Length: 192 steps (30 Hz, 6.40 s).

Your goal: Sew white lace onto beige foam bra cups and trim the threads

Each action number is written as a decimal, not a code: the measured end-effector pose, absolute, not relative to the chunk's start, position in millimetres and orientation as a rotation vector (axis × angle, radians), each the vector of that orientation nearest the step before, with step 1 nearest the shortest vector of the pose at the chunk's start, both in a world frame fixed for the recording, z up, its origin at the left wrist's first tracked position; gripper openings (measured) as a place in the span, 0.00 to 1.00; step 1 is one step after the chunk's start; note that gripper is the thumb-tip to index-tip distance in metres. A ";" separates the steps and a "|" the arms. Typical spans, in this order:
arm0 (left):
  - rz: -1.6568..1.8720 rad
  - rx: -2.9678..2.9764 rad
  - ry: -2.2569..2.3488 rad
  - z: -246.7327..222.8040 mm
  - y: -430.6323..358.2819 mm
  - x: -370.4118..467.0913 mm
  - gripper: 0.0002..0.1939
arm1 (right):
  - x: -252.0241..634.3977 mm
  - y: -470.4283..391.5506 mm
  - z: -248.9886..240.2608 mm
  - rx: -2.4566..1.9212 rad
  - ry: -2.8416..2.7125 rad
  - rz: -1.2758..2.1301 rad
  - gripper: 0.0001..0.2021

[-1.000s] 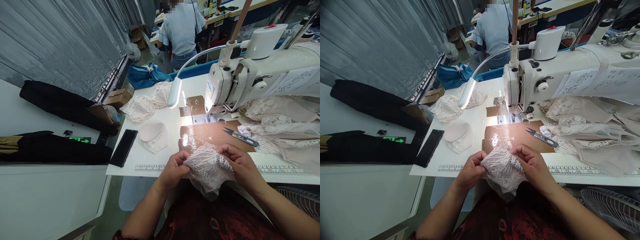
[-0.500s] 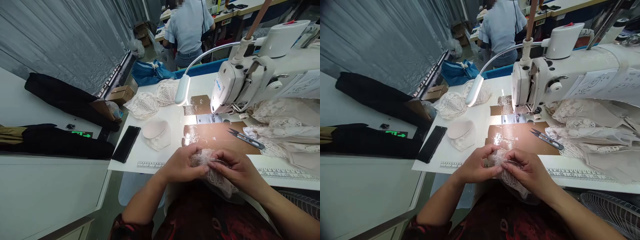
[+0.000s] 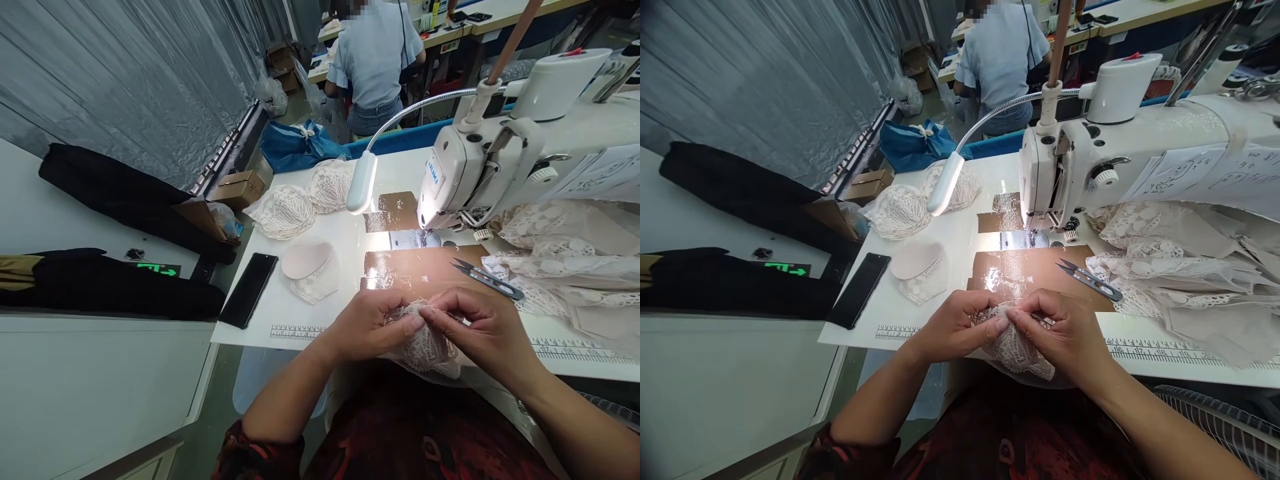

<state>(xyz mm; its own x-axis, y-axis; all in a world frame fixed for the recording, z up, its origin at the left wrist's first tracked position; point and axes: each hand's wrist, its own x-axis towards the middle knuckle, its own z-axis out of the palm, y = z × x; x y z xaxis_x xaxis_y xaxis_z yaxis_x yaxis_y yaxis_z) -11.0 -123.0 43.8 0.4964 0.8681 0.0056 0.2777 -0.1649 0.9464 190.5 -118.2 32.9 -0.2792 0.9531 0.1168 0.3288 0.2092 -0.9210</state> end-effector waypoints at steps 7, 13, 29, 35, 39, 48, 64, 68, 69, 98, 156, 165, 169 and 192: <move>0.677 1.849 1.018 41.9 -117.9 -3.0 0.12 | 199.1 -112.4 26.4 -1.240 -1.811 0.966 0.08; 0.638 1.838 0.934 43.4 -112.1 -1.3 0.15 | 205.7 -104.2 33.9 -1.199 -1.912 1.142 0.12; 0.976 0.766 0.948 20.2 -103.3 4.7 0.18 | 214.0 -77.1 22.6 -1.078 -1.642 1.566 0.13; 1.485 1.011 1.451 56.9 -84.2 -59.4 0.10 | 251.1 -52.9 -3.9 -1.308 -2.263 0.661 0.16; 1.286 2.054 1.873 53.9 -58.4 -47.3 0.13 | 265.3 -38.6 -17.9 -1.250 -2.389 0.410 0.18; 0.169 2.777 1.482 -15.8 -43.7 69.7 0.14 | 255.0 -28.2 -7.8 -1.228 -2.446 0.392 0.17; 0.485 2.601 1.203 -13.5 -21.4 24.4 0.16 | 219.5 -34.7 -32.5 -1.329 -2.538 -0.041 0.26; 0.537 2.622 1.152 -17.1 -6.4 18.5 0.18 | 214.0 -27.4 -21.9 -1.411 -2.556 -0.095 0.27; 0.537 2.630 1.141 -17.4 -3.4 17.0 0.18 | 213.0 -26.4 -20.5 -1.424 -2.561 -0.107 0.26; 0.337 2.417 1.466 -11.5 -2.9 5.7 0.21 | 227.8 -34.0 -40.7 -1.205 -2.413 0.129 0.22; 0.062 2.778 0.997 -0.2 8.2 1.7 0.28 | 217.1 -29.5 -24.3 -1.302 -2.465 -0.188 0.16; 0.312 2.698 1.101 5.6 -21.9 8.9 0.13 | 241.3 -31.9 -39.5 -1.093 -2.326 -0.088 0.15; 0.272 2.713 1.206 -3.7 -25.6 14.3 0.15 | 244.4 -33.6 -37.5 -1.079 -2.350 0.138 0.15; 0.243 2.860 0.868 -4.8 -33.9 5.2 0.16 | 248.6 -38.6 -23.9 -0.825 -2.660 0.231 0.14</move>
<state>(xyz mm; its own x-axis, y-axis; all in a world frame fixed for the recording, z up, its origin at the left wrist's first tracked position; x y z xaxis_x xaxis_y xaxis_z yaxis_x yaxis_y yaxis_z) 5.2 -33.9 -4.8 0.8202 0.5609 0.1124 0.5380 -0.8231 0.1820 248.6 -38.6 -23.9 -0.7712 0.5734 0.2766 0.5172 0.8176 -0.2531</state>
